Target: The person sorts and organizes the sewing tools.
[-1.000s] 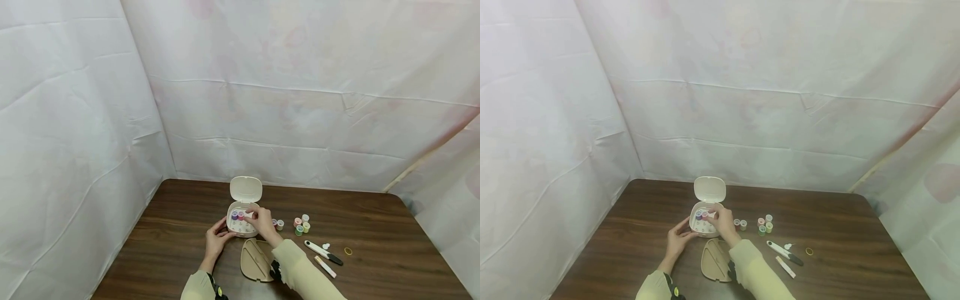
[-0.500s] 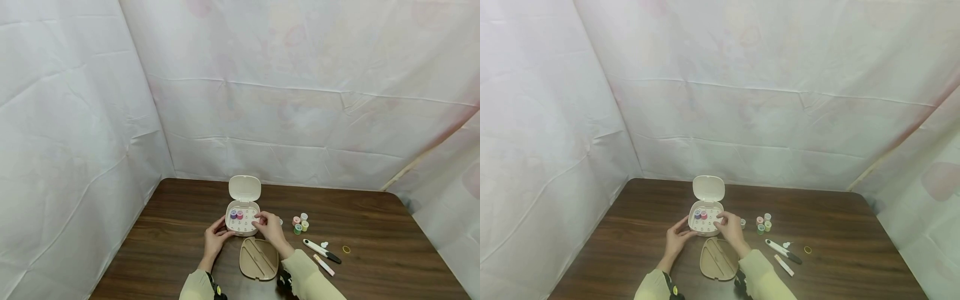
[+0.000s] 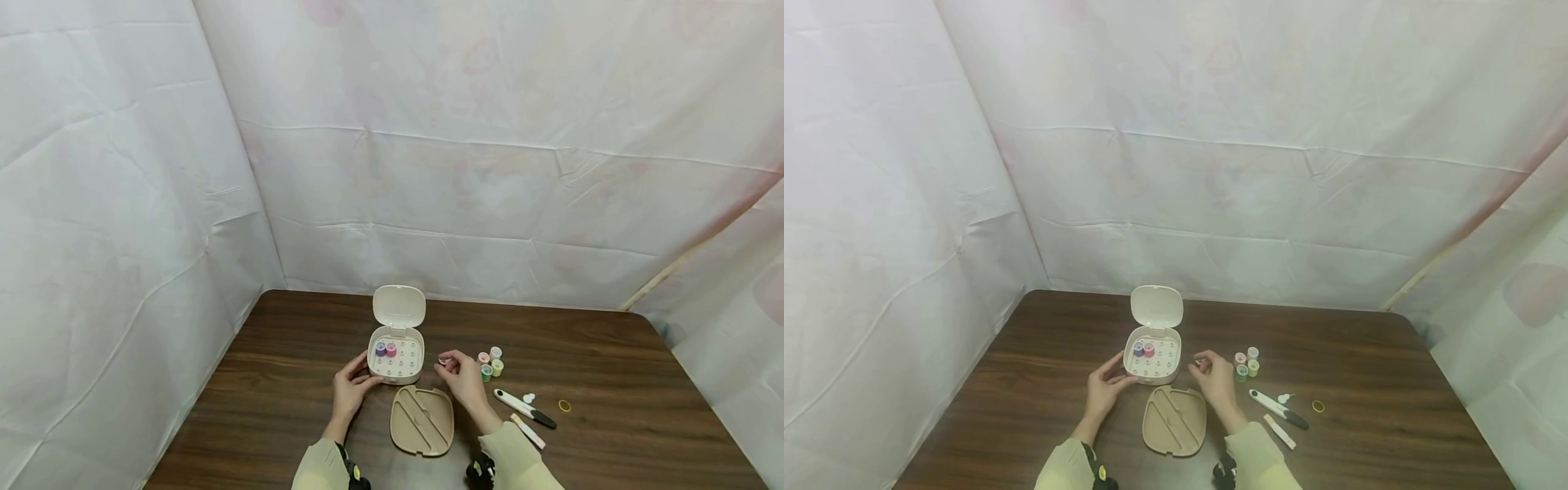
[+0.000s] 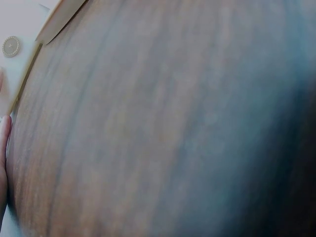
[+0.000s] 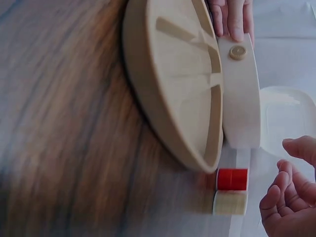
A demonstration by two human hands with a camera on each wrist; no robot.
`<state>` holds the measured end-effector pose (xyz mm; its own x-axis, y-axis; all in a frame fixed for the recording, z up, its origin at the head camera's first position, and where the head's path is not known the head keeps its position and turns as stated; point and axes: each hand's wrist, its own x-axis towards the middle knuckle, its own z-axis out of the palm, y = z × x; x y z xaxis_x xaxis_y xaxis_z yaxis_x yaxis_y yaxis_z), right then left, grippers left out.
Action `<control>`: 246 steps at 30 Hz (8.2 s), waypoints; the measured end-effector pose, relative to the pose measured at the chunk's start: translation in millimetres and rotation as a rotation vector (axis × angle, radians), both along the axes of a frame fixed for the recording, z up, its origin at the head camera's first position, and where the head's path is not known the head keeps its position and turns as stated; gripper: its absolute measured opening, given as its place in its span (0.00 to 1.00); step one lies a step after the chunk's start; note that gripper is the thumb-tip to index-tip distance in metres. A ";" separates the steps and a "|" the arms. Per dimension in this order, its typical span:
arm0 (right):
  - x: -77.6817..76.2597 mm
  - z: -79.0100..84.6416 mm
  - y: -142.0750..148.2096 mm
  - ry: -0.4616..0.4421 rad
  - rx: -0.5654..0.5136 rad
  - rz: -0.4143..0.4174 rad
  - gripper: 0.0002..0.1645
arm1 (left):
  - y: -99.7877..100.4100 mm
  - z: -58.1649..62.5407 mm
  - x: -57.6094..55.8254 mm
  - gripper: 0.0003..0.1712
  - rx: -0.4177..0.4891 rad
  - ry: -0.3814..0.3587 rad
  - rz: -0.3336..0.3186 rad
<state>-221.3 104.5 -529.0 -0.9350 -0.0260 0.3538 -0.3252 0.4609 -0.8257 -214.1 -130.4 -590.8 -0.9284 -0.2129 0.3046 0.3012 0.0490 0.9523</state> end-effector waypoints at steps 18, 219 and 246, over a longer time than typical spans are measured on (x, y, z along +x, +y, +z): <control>-4.0 -12.6 20.3 -0.126 0.041 -0.154 0.12 | 2.1 25.7 10.1 0.34 0.037 -0.015 -0.048; -48.5 -2.5 -54.0 -0.062 0.292 0.084 0.15 | 2.5 22.3 8.2 0.34 0.024 -0.034 -0.055; -30.2 -8.8 -5.9 0.007 0.040 -0.036 0.15 | -1.1 21.9 7.6 0.34 0.027 -0.023 -0.045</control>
<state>-251.5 98.7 -537.8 -0.9332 -0.0070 0.3593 -0.3134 0.5050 -0.8042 -206.4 -131.5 -568.9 -0.9439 -0.1789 0.2776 0.2804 0.0102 0.9598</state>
